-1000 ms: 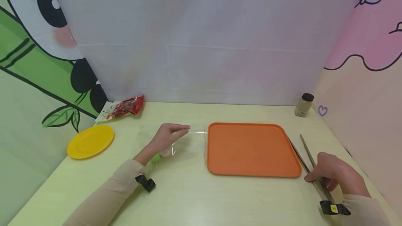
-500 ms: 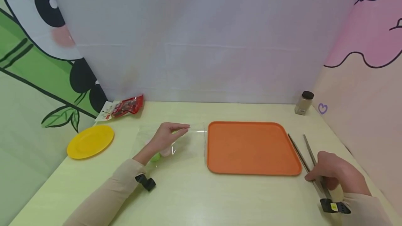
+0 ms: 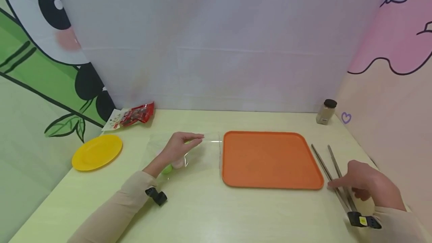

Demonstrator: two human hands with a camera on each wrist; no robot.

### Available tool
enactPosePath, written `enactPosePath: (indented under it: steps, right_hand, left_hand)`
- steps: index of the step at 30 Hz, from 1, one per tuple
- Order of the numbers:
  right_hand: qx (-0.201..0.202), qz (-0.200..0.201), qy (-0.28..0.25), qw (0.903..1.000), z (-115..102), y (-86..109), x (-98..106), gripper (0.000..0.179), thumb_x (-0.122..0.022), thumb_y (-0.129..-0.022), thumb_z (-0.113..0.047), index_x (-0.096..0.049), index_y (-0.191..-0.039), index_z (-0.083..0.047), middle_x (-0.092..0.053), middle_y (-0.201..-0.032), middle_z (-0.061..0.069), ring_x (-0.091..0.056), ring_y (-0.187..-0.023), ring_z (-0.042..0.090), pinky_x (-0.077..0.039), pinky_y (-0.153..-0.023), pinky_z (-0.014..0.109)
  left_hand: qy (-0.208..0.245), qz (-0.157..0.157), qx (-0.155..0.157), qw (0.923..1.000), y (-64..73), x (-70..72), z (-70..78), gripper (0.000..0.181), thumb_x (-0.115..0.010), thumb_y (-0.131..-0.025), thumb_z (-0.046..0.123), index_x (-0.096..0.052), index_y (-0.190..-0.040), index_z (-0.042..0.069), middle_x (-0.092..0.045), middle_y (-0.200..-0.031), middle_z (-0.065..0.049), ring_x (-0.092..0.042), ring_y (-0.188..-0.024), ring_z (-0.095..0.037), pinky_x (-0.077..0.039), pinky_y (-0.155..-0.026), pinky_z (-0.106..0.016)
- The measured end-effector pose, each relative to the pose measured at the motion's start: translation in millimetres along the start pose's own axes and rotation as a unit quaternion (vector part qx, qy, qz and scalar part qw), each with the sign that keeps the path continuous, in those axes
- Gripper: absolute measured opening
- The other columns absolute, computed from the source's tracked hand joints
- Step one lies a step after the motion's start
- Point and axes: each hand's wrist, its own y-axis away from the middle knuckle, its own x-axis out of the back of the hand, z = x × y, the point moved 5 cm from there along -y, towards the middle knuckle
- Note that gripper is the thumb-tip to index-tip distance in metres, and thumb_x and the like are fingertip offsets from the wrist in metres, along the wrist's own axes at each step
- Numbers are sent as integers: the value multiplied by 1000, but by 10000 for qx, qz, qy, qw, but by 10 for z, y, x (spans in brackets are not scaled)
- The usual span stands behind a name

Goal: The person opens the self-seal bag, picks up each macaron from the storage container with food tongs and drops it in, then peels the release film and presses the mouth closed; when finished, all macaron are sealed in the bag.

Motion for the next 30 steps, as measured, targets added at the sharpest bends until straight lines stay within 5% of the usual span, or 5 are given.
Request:
enactPosePath:
  steps: [4,11,17,21,30]
  right_hand:
    - [239,127,102,9996,-120,-24,88,59,-72,-90,-45,-30,-56,-21,-28,-52,-6,-31,-48,9,-36,-46,24]
    - [979,609,607,9915,-689,-86,191,50,-71,-91,-44,-49,-61,-11,-41,-53,-3,-41,-47,11,-37,-47,28]
    - [1699,693,218,9828,-1407,-211,120,64,-68,-95,-41,-58,-114,19,-66,-76,8,-63,-66,21,-53,-60,35]
    - [2277,621,-513,9704,-1891,-341,-71,60,-67,-97,-37,-56,-126,15,-71,-88,11,-68,-74,25,-58,-68,39]
    - [2674,-1341,-2953,9074,-2761,-395,-985,71,-65,-98,-37,-38,-148,7,-73,-85,18,-71,-67,28,-61,-65,40]
  left_hand:
    - [-48,28,-55,10000,-8,4,-7,22,-70,-95,17,-77,-114,7,-73,-115,-7,-66,-114,-25,-50,-100,-44]
    - [-28,21,21,10000,5,3,-29,22,-70,-95,17,-77,-114,8,-73,-116,-5,-65,-115,-24,-50,-100,-42]
    - [-29,39,25,10000,4,10,-28,23,-70,-96,19,-77,-115,9,-73,-116,-5,-65,-115,-24,-49,-101,-43]
    - [-56,84,61,9999,-15,32,-15,24,-69,-97,20,-76,-116,9,-72,-118,-4,-64,-117,-23,-48,-102,-42]
    - [-99,-17,191,9998,-26,28,-60,25,-68,-97,22,-76,-118,10,-72,-119,-2,-64,-118,-21,-48,-103,-43]
